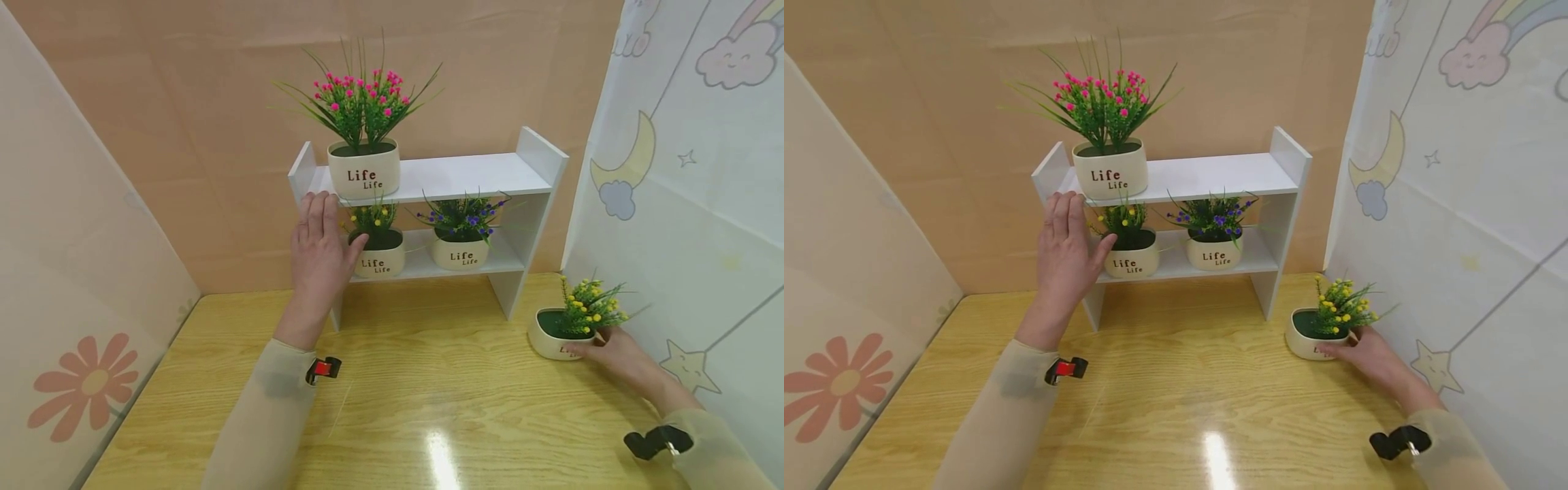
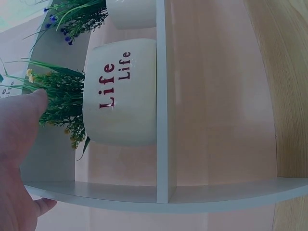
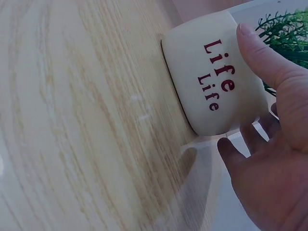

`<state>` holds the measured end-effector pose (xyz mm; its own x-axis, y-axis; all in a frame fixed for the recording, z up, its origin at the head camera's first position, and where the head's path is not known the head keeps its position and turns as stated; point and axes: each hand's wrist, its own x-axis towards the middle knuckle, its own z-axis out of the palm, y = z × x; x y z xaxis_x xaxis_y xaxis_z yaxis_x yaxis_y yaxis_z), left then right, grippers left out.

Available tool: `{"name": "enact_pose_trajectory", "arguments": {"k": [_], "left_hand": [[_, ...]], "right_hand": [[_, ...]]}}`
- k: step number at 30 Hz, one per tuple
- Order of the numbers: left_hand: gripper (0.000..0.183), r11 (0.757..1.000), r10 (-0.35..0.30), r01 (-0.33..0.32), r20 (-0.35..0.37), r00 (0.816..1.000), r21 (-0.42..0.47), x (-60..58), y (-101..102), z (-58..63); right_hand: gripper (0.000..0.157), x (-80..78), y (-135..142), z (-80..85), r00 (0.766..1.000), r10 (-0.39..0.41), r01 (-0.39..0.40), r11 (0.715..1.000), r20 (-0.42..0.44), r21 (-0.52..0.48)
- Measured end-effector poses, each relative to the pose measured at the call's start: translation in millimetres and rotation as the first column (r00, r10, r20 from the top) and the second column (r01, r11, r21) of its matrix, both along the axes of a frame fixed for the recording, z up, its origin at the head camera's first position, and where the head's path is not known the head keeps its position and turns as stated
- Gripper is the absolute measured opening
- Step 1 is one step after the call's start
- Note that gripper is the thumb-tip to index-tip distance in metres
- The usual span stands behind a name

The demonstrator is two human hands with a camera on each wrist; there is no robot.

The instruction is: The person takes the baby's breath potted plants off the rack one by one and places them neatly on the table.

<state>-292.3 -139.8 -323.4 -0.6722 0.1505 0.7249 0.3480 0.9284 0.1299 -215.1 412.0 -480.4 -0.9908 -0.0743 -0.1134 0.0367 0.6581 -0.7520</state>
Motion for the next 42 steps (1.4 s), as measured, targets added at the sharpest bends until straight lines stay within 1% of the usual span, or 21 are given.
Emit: {"name": "enact_pose_trajectory", "arguments": {"k": [3,7,10,14,18,21,23,25,27,29,32,34,38,42], "left_hand": [[0.088,1.0,-0.002,0.002,0.004,1.0,0.006,-0.7,-0.5,-0.2],[0.089,1.0,-0.001,0.001,0.007,1.0,0.002,-0.9,-1.3,-0.6],[0.089,1.0,-0.001,0.001,0.005,1.0,-0.001,-0.6,-1.2,-0.6],[0.088,1.0,-0.009,0.009,-0.002,1.0,-0.003,-0.9,-1.1,-0.9],[0.087,1.0,-0.013,0.013,-0.01,1.0,-0.009,-1.1,-1.5,-1.6],[0.087,1.0,-0.009,0.009,-0.009,1.0,-0.008,-0.5,-1.4,-1.6],[0.087,1.0,-0.01,0.01,-0.011,1.0,-0.006,-0.3,-1.3,-1.4],[0.087,1.0,-0.009,0.009,-0.011,1.0,-0.005,0.1,-1.1,-1.0],[0.088,1.0,-0.009,0.009,-0.015,1.0,-0.004,0.1,-0.9,-0.7],[0.088,1.0,-0.009,0.009,-0.018,1.0,-0.003,0.3,-0.7,-0.7],[0.087,1.0,-0.016,0.016,-0.023,1.0,0.001,0.9,-0.8,-0.4],[0.087,1.0,-0.02,0.02,-0.027,0.999,0.002,1.5,-0.8,-0.2],[0.087,1.0,-0.019,0.019,-0.029,0.999,0.002,1.6,-0.9,-0.7],[0.086,1.0,-0.018,0.018,-0.029,0.999,0.003,1.2,-0.7,-1.4]], "right_hand": [[0.113,0.1,0.0,0.0,1.0,-0.008,0.007,1.0,-0.027,-0.021],[0.109,1.5,2.0,0.3,0.998,-0.014,0.009,0.997,-0.055,-0.081],[0.106,4.0,4.9,1.4,0.997,-0.01,-0.002,0.987,-0.076,-0.159],[0.108,6.4,8.9,4.2,0.995,-0.011,-0.011,0.976,-0.098,-0.217],[0.115,9.3,13.2,9.9,0.998,-0.029,0.017,0.982,-0.06,-0.19],[0.118,12.3,15.8,14.9,0.999,-0.043,0.038,0.987,-0.026,-0.154],[0.118,13.3,16.1,17.8,0.998,-0.048,0.042,0.988,-0.037,-0.149],[0.116,14.4,16.2,21.0,0.997,-0.039,0.029,0.989,-0.064,-0.143],[0.114,14.6,16.0,24.3,0.993,-0.021,0.003,0.989,-0.118,-0.147],[0.112,13.8,15.5,27.6,0.983,0.0,-0.031,0.985,-0.183,-0.167],[0.111,12.9,14.4,34.3,0.964,0.02,-0.068,0.983,-0.265,-0.173],[0.111,13.3,13.1,40.0,0.959,0.026,-0.078,0.982,-0.282,-0.174],[0.11,15.0,9.2,52.9,0.958,0.047,-0.106,0.975,-0.284,-0.196],[0.114,15.5,2.6,66.3,0.937,0.078,-0.153,0.968,-0.341,-0.201]]}}
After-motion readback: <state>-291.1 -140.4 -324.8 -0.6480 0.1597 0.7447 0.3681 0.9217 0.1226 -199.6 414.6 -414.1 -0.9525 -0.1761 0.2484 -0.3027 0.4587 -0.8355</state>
